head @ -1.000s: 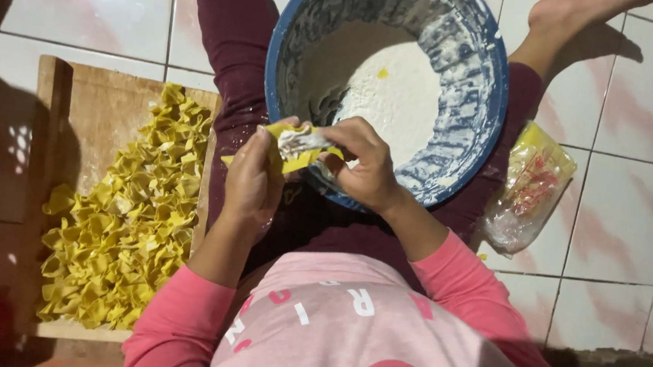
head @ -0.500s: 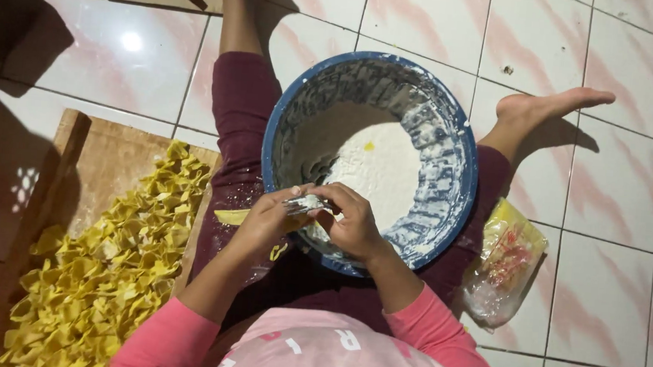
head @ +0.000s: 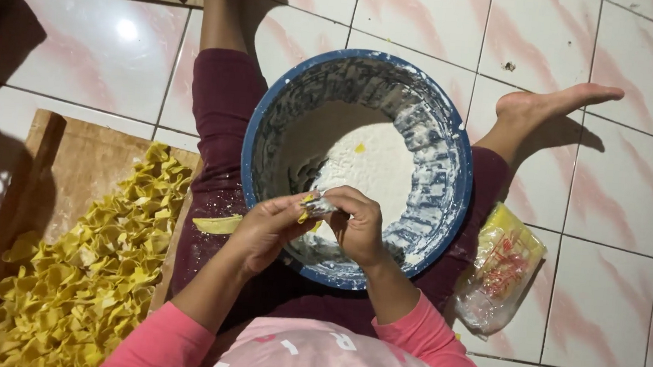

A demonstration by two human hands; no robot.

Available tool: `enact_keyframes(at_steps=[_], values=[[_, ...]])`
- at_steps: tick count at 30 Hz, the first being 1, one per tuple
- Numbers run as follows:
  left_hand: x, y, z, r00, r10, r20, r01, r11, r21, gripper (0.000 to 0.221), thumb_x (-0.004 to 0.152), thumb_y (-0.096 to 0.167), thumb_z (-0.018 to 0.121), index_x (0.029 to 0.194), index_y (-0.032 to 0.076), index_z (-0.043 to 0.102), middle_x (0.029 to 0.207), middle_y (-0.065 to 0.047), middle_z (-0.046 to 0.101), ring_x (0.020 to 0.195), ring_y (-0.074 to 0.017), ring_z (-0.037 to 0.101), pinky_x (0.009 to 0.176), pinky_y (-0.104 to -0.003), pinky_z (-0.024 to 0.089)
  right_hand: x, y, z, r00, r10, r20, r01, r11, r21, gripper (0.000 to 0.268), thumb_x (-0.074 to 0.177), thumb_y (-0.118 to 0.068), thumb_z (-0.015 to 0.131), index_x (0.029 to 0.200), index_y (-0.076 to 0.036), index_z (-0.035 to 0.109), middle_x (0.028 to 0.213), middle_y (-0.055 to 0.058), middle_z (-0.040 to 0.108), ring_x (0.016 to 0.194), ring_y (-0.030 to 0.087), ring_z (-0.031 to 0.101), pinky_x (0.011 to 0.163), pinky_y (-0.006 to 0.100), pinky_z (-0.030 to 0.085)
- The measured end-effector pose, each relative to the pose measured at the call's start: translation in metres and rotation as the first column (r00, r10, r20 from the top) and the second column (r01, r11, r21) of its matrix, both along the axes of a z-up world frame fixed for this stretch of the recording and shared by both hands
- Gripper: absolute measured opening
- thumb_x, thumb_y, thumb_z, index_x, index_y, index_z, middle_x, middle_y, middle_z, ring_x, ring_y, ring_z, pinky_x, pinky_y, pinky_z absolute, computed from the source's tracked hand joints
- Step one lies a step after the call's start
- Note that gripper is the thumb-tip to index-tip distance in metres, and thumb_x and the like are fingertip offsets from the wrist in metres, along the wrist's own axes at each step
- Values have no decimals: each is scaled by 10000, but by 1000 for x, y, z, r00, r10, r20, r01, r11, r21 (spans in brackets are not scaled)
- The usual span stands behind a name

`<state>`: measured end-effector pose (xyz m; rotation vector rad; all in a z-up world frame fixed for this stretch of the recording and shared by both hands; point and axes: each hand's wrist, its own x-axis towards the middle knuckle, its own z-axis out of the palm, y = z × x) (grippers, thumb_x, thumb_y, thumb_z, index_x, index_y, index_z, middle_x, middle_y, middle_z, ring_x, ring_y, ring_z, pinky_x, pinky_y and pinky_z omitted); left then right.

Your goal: Filling and folding yellow food wrappers with a white paste using a fork while sitting on the floor.

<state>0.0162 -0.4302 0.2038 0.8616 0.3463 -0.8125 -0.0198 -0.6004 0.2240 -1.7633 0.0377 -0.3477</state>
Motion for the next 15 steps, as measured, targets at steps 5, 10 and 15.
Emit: enact_keyframes(at_steps=[5,10,15], values=[[-4,-4,-11,995,-48,86,33,986,165,403,876,88,777,1240,-67,698,1038,-160,735,904,-228,722,872,-392,614,-4,-7,1,996,85,4,-85,996,7,101,855,-35,795,944,-72,825,850,55,740,618,72,559,558,242,505],[-1,-10,-2,972,-91,218,17,948,318,287,858,63,806,1124,-36,768,921,-118,760,800,-142,702,747,-274,614,-6,-4,8,994,103,26,-104,995,12,203,893,21,735,1039,-81,833,863,88,758,625,87,587,537,247,508],[-5,-8,10,998,19,68,-32,982,187,345,858,66,790,1176,-56,738,969,-132,767,821,-164,736,766,-277,623,-7,-3,5,996,79,51,-77,996,-49,213,844,21,729,1007,-66,834,884,92,753,609,117,603,538,254,526]])
